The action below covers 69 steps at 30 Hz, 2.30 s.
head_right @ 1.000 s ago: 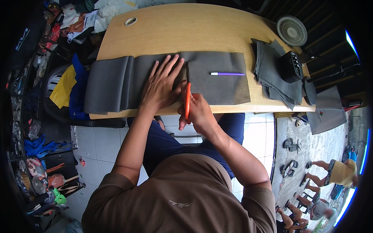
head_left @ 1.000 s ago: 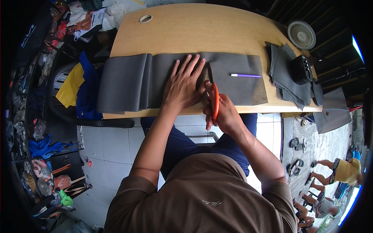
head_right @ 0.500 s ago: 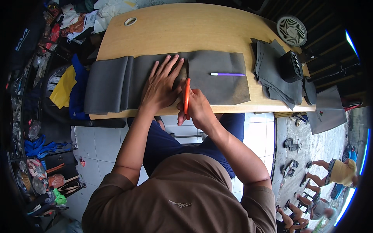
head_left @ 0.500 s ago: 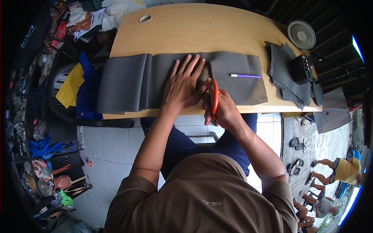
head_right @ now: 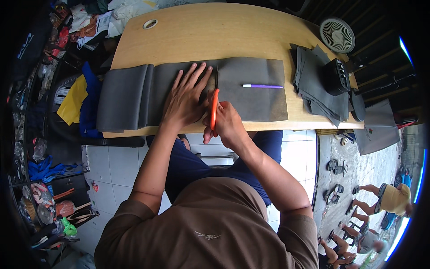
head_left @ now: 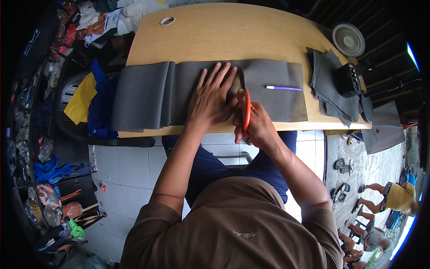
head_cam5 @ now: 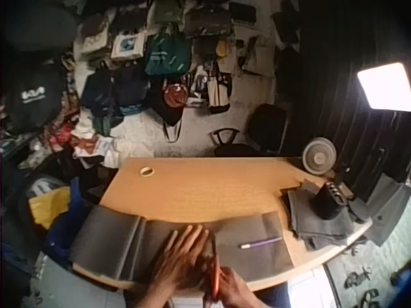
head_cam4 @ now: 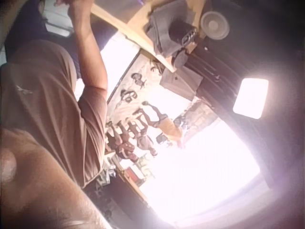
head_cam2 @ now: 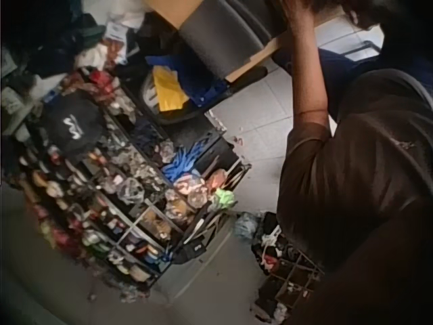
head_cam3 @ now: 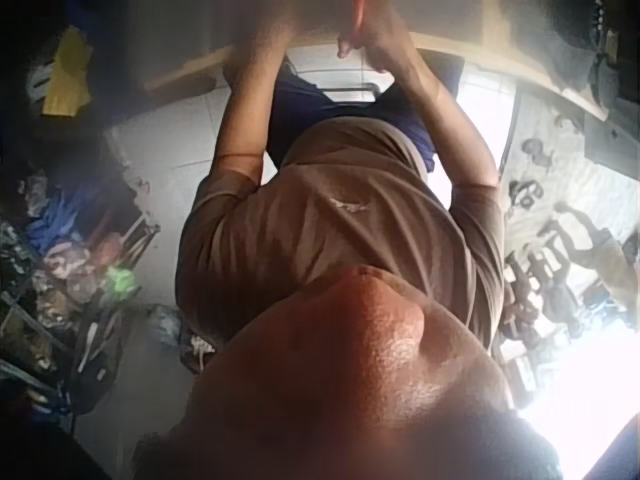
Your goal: Using scissors to cut along marked lines on a piece of dark fabric.
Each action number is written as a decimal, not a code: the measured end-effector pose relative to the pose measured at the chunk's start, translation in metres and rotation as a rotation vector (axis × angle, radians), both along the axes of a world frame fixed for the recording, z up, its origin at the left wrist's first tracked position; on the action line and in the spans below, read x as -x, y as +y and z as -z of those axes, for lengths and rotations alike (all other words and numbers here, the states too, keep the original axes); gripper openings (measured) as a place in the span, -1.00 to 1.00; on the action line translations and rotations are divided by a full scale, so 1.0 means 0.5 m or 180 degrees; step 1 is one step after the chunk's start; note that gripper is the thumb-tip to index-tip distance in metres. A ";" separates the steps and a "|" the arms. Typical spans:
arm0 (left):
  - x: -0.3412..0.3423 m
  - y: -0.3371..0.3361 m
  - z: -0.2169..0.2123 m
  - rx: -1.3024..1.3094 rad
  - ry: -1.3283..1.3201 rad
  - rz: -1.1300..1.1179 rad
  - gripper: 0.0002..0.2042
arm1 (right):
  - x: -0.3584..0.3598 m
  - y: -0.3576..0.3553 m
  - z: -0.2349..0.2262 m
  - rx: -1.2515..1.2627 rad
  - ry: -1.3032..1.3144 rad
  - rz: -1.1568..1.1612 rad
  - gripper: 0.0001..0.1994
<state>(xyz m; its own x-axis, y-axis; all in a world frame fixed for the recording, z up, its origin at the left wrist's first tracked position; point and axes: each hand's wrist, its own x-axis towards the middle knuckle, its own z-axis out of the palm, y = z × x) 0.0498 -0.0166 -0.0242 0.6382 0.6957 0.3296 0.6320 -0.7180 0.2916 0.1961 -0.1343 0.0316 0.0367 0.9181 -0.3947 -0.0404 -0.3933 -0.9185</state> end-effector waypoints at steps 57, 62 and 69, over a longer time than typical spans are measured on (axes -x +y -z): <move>0.001 0.002 0.005 -0.0014 -0.0036 0.0051 -0.16 | -0.029 0.038 0.036 -0.0350 0.0434 -0.0013 -0.41; 0.004 0.001 0.003 -0.0020 -0.0058 0.0090 -0.20 | -0.030 0.053 0.022 -0.0111 0.0453 0.0169 -0.44; 0.005 0.001 0.004 -0.0094 -0.0138 0.0141 -0.27 | -0.048 0.067 0.040 -0.0132 0.0432 0.0049 -0.43</move>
<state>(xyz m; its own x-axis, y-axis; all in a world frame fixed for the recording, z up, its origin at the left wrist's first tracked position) 0.0472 -0.0158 -0.0261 0.6529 0.6566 0.3776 0.5866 -0.7537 0.2964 0.2203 -0.1009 0.0115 -0.0001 0.9334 -0.3588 -0.1711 -0.3536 -0.9196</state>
